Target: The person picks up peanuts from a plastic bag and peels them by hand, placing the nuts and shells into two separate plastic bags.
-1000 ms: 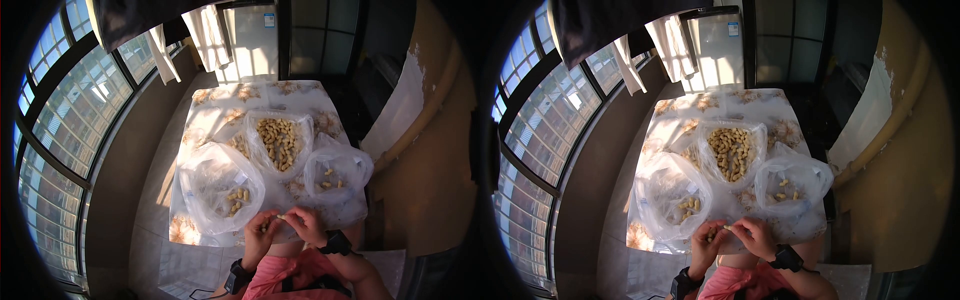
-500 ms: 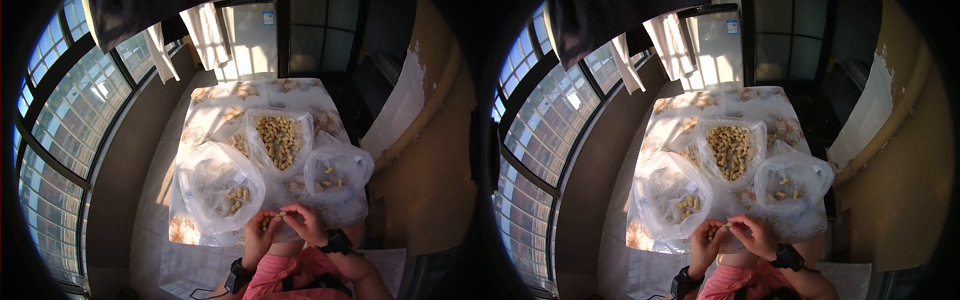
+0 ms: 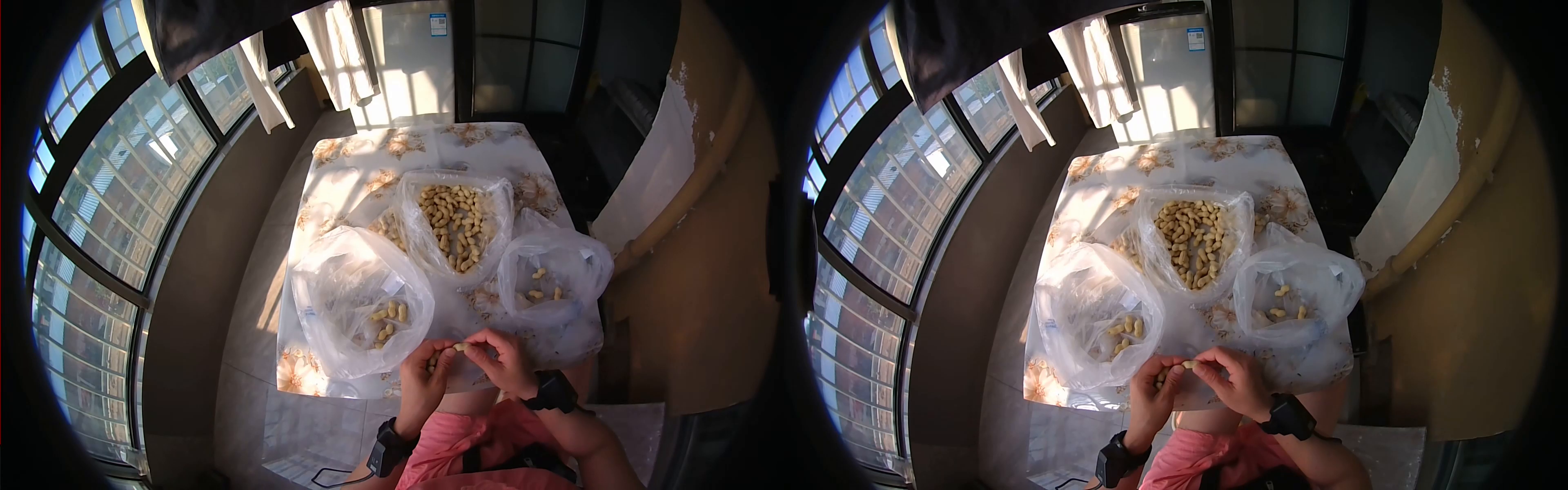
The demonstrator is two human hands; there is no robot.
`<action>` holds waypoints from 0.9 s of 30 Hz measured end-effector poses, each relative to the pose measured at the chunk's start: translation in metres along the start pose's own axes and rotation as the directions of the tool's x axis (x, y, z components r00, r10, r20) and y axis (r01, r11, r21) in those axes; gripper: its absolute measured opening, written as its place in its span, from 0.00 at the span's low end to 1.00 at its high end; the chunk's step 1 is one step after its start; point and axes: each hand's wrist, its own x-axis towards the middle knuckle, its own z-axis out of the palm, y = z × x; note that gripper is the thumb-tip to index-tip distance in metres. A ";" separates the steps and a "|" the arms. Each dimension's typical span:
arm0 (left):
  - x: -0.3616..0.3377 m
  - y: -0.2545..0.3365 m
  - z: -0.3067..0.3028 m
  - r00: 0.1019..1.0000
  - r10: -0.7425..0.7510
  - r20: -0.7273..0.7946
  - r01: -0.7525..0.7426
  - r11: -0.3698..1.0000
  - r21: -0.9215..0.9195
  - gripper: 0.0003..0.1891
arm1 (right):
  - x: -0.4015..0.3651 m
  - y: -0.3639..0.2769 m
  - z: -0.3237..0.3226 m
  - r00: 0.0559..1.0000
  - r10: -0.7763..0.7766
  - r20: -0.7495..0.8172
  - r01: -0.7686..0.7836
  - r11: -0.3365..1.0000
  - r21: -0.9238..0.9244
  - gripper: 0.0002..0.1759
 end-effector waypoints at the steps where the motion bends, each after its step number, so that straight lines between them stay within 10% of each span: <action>1: 0.000 0.000 0.000 1.000 -0.001 0.000 0.001 1.000 0.000 0.07 | 0.000 0.000 0.000 1.000 0.003 -0.002 -0.003 1.000 0.008 0.08; 18: 0.002 0.009 0.002 0.999 0.010 -0.036 -0.008 0.998 0.055 0.07 | 0.000 0.003 0.004 0.999 0.018 0.040 -0.021 0.997 0.076 0.08; 21: 0.003 0.009 0.001 0.997 0.058 -0.041 -0.053 0.992 0.112 0.07 | 0.001 0.001 0.004 0.987 0.144 -0.067 -0.100 0.888 0.448 0.09; 27: 0.003 0.006 0.004 0.995 0.090 -0.042 -0.082 0.984 0.155 0.05 | 0.030 -0.041 0.013 0.980 -0.158 -0.125 0.172 0.979 0.108 0.11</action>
